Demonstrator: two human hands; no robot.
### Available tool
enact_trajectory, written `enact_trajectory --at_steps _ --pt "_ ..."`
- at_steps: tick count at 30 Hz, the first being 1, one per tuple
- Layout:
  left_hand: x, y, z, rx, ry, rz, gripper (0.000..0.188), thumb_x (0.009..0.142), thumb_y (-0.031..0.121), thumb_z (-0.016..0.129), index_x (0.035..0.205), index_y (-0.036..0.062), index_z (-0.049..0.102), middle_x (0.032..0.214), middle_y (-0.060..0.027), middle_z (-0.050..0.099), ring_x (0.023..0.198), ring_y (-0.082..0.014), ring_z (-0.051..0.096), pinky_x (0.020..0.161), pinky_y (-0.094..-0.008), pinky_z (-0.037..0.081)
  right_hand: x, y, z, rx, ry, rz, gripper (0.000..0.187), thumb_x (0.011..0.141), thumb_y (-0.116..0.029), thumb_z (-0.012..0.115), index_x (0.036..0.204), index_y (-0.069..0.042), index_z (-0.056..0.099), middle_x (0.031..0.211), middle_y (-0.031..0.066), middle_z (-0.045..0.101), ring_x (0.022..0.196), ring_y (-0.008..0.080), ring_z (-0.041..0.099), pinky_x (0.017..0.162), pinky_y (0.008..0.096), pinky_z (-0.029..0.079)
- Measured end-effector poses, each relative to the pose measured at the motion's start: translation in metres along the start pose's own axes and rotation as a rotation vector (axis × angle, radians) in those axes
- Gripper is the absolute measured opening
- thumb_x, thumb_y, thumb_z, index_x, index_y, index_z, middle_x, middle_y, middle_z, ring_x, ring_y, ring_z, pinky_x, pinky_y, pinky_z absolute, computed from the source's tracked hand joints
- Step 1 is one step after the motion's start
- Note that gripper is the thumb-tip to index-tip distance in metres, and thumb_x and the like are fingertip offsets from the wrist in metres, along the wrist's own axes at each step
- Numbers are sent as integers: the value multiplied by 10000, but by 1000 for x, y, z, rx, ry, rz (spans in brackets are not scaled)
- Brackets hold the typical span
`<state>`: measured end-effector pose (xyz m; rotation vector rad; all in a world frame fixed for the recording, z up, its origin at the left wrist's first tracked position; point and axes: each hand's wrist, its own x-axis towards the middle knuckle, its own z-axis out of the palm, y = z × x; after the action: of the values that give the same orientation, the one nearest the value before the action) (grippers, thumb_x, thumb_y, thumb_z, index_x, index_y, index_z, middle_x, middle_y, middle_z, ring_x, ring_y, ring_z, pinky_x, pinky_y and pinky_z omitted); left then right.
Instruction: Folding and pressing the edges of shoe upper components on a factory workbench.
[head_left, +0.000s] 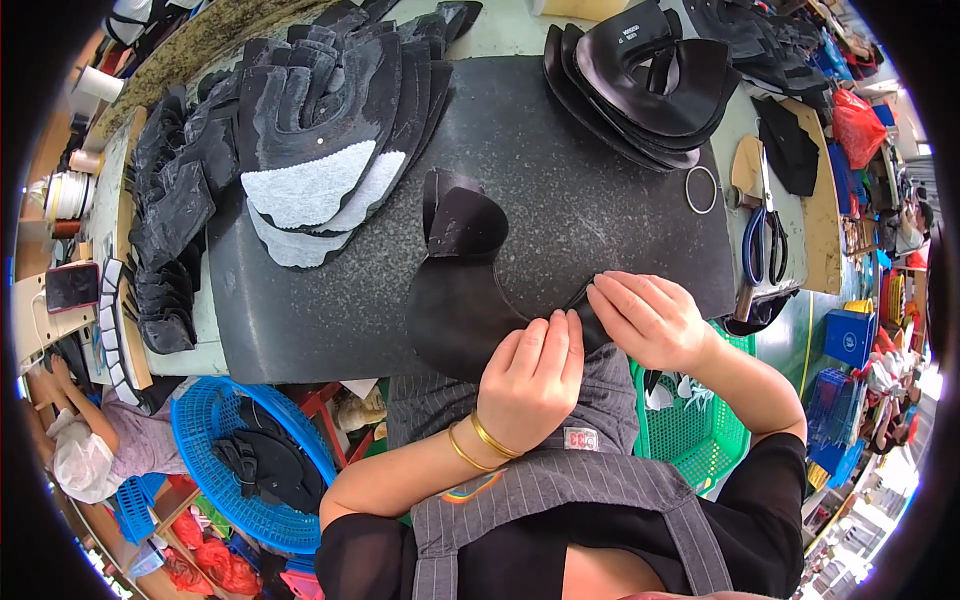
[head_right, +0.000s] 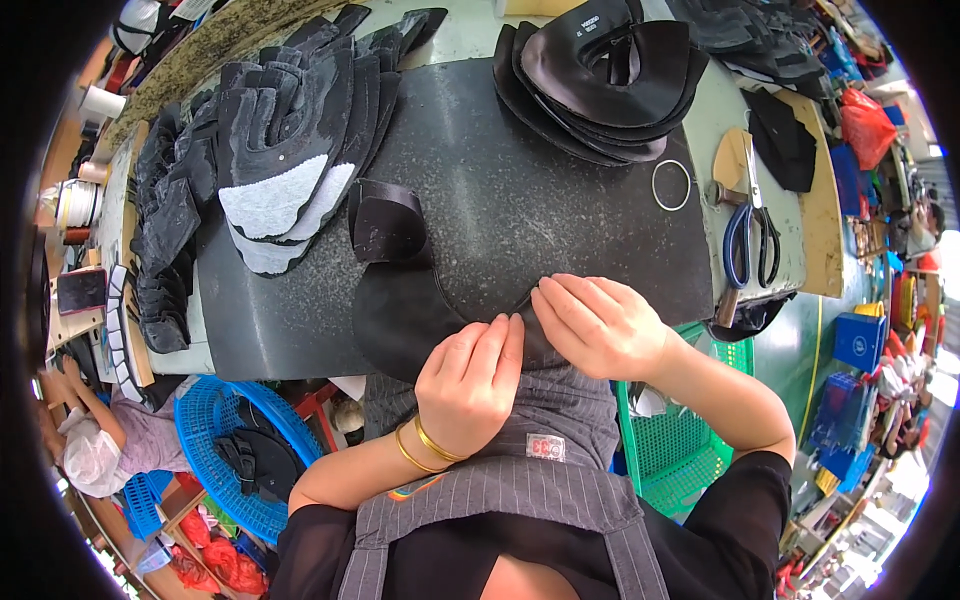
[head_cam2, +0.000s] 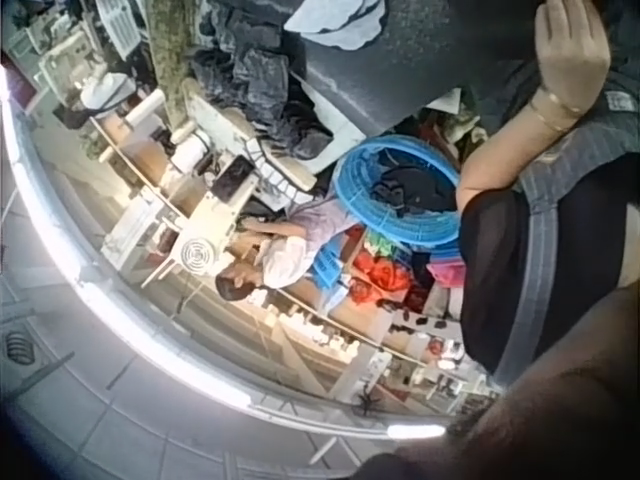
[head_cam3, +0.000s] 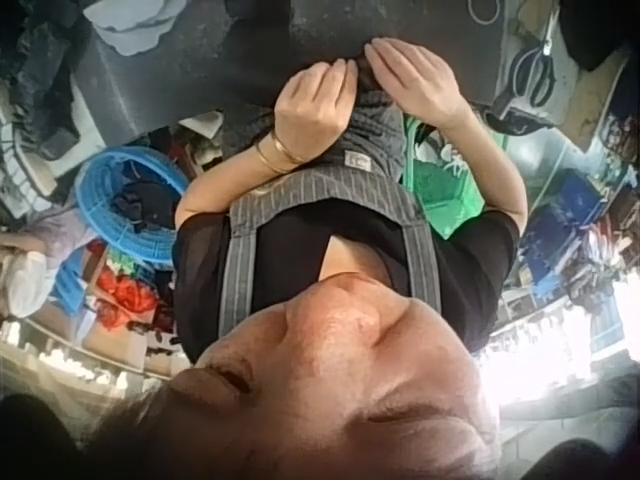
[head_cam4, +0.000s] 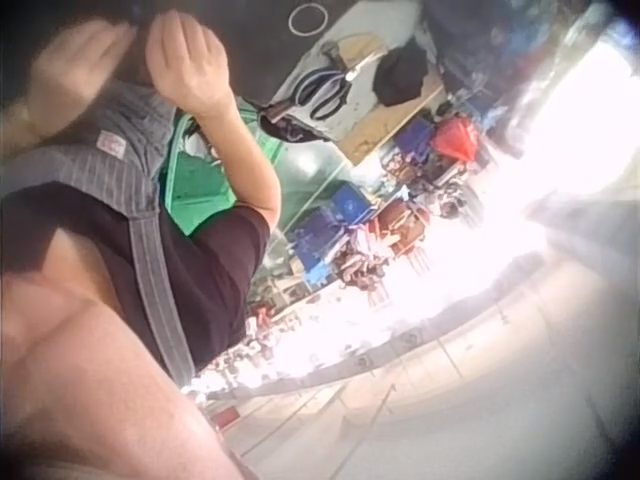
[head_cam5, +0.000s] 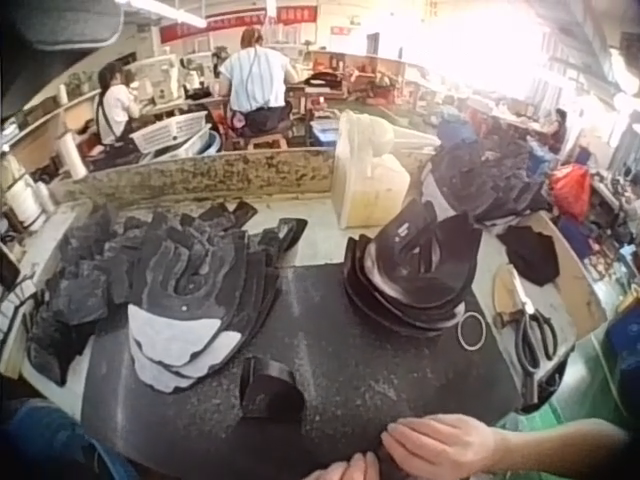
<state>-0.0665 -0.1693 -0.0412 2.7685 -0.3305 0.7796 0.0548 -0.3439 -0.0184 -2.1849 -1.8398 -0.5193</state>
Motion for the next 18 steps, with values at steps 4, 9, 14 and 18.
enact_trajectory --at_steps 4,9,14,18 --pt "0 -1 0 5 -9 31 298 776 121 637 1020 -6 751 1027 -88 689 942 -195 633 793 -285 549 8 1 -2 43 -36 27 413 650 -136 669 1025 33 704 1039 130 671 883 228 684 709 319 573" --pt "0 -2 -2 19 -32 36 305 777 121 637 1033 -2 748 1034 -85 680 954 -190 630 796 -280 548 13 -1 1 26 -110 65 388 665 -156 677 1015 8 704 1038 99 663 824 192 652 675 297 542" --pt "1 4 -1 60 -32 -6 299 783 119 640 1037 3 747 1038 -87 680 958 -187 630 801 -279 550 3 -6 2 -50 55 47 386 624 -149 641 966 4 734 1038 129 711 901 237 698 768 337 597" --pt "2 5 -3 84 -43 4 279 752 88 670 1011 20 751 1023 -63 694 939 -185 649 758 -284 568 4 -8 0 -67 54 25 365 624 -129 634 940 13 747 1016 133 719 941 260 702 798 354 614"
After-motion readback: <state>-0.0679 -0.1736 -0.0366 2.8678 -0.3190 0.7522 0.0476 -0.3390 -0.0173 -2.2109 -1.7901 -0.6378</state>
